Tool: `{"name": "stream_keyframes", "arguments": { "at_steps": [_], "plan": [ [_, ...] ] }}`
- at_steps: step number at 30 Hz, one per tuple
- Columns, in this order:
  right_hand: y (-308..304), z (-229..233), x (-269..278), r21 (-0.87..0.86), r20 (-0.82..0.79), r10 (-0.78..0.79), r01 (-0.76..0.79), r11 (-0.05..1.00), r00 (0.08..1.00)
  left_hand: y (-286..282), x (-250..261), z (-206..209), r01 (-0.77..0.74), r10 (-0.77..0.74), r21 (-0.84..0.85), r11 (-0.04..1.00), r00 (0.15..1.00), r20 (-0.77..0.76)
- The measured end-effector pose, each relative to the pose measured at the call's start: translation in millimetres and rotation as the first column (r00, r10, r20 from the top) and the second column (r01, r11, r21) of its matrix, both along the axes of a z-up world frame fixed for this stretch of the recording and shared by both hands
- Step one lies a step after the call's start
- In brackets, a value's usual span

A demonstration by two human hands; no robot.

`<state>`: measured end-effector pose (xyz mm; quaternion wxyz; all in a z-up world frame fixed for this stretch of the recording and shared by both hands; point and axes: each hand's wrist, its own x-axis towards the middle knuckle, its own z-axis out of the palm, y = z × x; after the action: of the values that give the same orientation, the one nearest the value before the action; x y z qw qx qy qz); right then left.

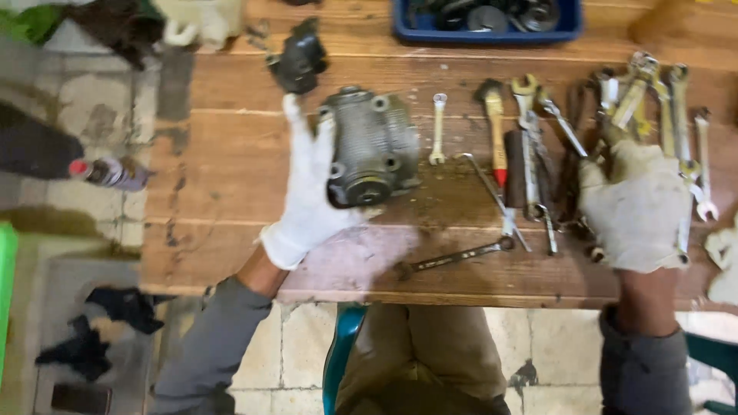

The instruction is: The person assembles a mechanical component, likely an engine casing, on a wooden workbench. They insert a circular part into the casing, use a yellow wrench to tighten it, and then attach a black plastic cover to the top of the assembly.

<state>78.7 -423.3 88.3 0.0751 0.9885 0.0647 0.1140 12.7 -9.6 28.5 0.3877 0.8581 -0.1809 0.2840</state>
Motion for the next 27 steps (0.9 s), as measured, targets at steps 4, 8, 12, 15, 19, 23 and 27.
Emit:
{"name": "stream_keyframes", "arguments": {
  "at_steps": [4, 8, 12, 15, 19, 23, 27],
  "plan": [
    [-3, -22, 22, 0.091, -0.090, -0.041, 0.049, 0.995, 0.995, 6, -2, 3, 0.026, -0.026, -0.012, 1.000, 0.999, -0.039],
    [2, -25, 35, 0.050, -0.275, -0.185, 0.207, 0.977, 0.943, 10, -3, 4, 0.131, -0.141, -0.089, 0.987, 0.983, -0.115],
    [25, -4, 29, 0.084, -0.351, -0.236, 0.282, 0.956, 0.906, 12, -2, 3, 0.182, -0.199, -0.170, 0.969, 0.975, -0.094],
    [43, 31, 12, 0.096, -0.380, -0.285, 0.344, 0.934, 0.880, 11, -1, 1, 0.156, -0.163, -0.151, 0.976, 0.986, -0.040],
    [36, 63, 2, 0.161, -0.364, -0.312, 0.389, 0.907, 0.878, 12, -3, 5, 0.171, -0.180, -0.130, 0.977, 0.982, -0.060],
    [0, 65, 5, 0.751, -0.352, 0.246, 0.116, 0.650, 0.903, 12, -2, 4, 0.151, -0.159, -0.115, 0.982, 0.985, -0.062],
    [71, 124, 9, 0.193, -0.457, 0.370, -0.316, 0.929, 0.809, 15, -3, 4, 0.171, -0.176, -0.094, 0.981, 0.983, -0.045]
  ]
}}
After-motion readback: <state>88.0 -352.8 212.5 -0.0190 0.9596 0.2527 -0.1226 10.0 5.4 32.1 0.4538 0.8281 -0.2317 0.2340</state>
